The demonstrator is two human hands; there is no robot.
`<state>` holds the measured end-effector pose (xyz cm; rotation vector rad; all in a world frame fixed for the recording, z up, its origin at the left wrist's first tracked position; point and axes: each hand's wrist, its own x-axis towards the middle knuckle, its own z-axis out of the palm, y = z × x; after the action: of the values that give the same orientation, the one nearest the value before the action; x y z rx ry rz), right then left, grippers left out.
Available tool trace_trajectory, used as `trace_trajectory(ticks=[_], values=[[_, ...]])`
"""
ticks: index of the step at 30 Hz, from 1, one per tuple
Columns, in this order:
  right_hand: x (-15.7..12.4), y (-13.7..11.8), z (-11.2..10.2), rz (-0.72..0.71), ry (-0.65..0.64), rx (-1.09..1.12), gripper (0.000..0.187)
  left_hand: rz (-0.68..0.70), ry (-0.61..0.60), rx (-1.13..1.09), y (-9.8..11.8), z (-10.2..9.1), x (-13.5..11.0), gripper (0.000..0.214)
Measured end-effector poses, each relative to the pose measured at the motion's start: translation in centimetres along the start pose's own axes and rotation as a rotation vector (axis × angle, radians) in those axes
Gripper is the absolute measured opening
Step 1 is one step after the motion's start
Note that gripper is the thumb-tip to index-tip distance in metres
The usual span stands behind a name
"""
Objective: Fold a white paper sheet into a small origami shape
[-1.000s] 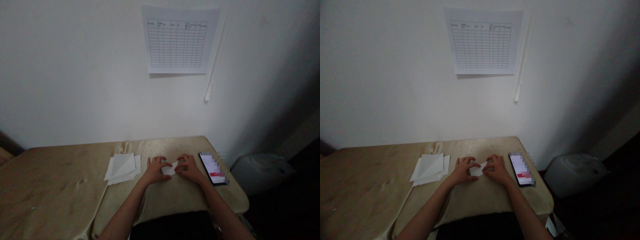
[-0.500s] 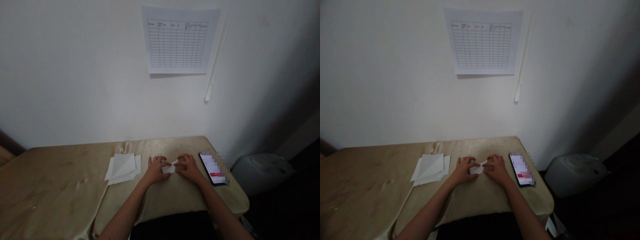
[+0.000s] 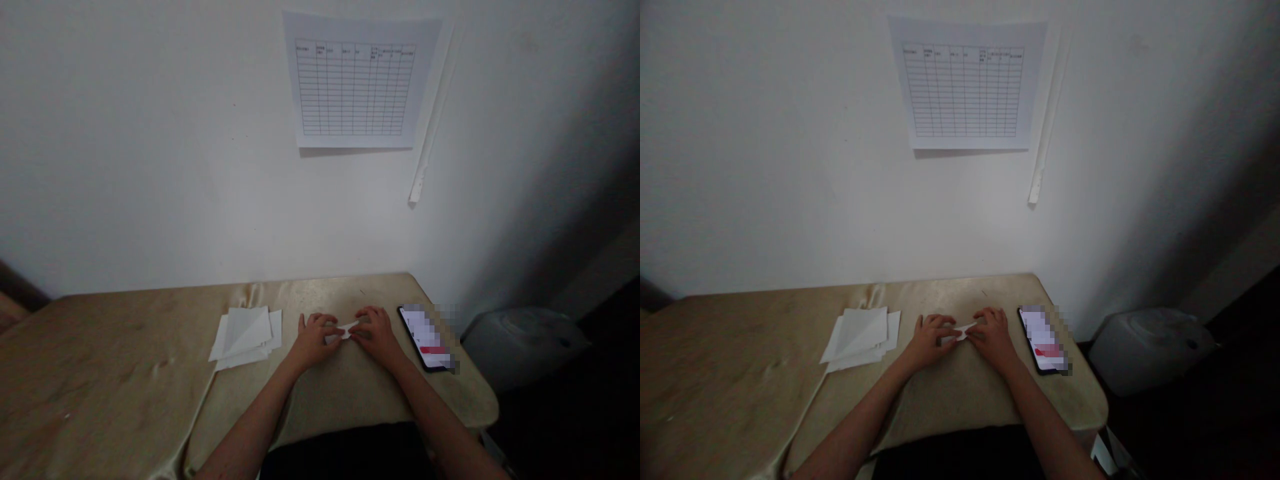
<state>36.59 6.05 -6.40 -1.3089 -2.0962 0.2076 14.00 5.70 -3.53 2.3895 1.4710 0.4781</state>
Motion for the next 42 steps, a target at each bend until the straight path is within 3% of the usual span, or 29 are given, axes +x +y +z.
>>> trace_trajectory(ticks=[4,12,16,22,31,36,42], values=[[0.3,0.2,0.1,-0.009,0.02,0.034,0.009,0.01,0.012,-0.007,0.2,0.2,0.0,0.023],[0.4,1.1,0.0,0.161,0.101,0.147,0.015,-0.087,0.064,0.002,-0.2,0.4,0.3,0.033],[0.4,1.0,0.0,0.172,0.029,0.104,0.018,-0.124,0.059,-0.01,-0.1,0.3,0.4,0.039],[0.2,-0.1,-0.2,0.102,-0.078,-0.042,0.02,-0.062,0.014,0.015,0.1,0.2,0.3,0.056],[0.2,0.4,0.0,0.135,-0.032,-0.024,0.024,0.032,-0.067,0.065,-0.3,0.9,-0.1,0.038],[0.3,0.9,0.0,0.158,-0.011,0.025,0.023,-0.006,0.005,0.084,-0.1,0.9,0.0,0.034],[0.1,0.1,-0.5,0.029,-0.091,0.088,0.023,0.024,0.049,0.078,0.0,0.8,0.0,0.029]])
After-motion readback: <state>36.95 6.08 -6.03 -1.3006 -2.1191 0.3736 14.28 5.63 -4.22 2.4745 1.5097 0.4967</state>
